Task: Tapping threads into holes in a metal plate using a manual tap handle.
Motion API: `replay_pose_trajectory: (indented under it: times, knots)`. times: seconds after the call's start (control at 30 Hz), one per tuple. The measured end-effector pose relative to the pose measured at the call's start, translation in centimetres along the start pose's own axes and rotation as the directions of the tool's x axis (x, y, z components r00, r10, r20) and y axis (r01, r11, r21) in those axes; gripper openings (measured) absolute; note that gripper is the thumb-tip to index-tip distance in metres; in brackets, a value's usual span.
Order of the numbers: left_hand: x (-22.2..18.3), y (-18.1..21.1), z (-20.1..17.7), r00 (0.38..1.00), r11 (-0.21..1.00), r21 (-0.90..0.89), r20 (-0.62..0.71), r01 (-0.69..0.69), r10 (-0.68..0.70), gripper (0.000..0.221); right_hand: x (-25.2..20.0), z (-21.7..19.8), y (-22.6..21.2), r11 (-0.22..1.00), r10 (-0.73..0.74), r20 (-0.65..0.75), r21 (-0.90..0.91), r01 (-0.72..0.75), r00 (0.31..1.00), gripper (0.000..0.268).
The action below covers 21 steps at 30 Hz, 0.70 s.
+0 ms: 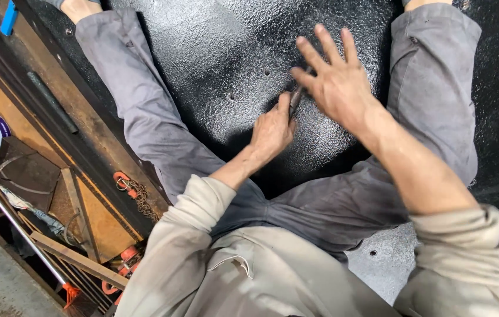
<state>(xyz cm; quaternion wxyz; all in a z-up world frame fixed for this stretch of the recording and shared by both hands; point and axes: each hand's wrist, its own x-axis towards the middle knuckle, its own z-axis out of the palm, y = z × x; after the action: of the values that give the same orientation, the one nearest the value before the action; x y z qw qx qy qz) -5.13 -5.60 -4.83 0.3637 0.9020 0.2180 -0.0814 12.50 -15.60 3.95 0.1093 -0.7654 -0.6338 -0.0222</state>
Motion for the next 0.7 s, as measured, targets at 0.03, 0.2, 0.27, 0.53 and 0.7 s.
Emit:
replay_pose_trajectory:
  times: [0.03, 0.2, 0.27, 0.53, 0.7]
  knots:
    - [0.0, -0.2, -1.0, 1.0, 1.0, -0.002, 0.003, 0.0, 0.0, 0.058, -0.4, 0.2, 0.2, 1.0, 0.002, 0.003, 0.0, -0.002, 1.0, 0.042]
    - [2.6, -0.4, -6.0, 0.869, 0.884, 0.092, 0.258, -0.458, 0.423, 0.055, -6.5, 5.0, 0.9, 0.97, 0.237, 0.429, -0.05, -0.239, 0.872, 0.014]
    - [3.8, -1.0, -5.4, 0.822, 0.833, 0.127, 0.299, -0.539, 0.486, 0.04, -9.1, 5.2, -1.6, 0.949, 0.31, 0.431, -0.088, -0.302, 0.848, 0.015]
    - [4.8, 1.3, -7.4, 0.689, 0.595, 0.389, 0.578, -0.703, 0.437, 0.019, -10.3, 4.5, -10.2, 0.57, 0.578, 0.629, 0.147, -0.809, 0.521, 0.036]
    - [0.2, -0.3, -4.1, 0.895, 0.985, 0.161, -0.43, -0.058, 0.123, 0.081, -10.2, 5.7, -12.6, 0.296, 0.594, 0.657, 0.358, -0.886, 0.464, 0.043]
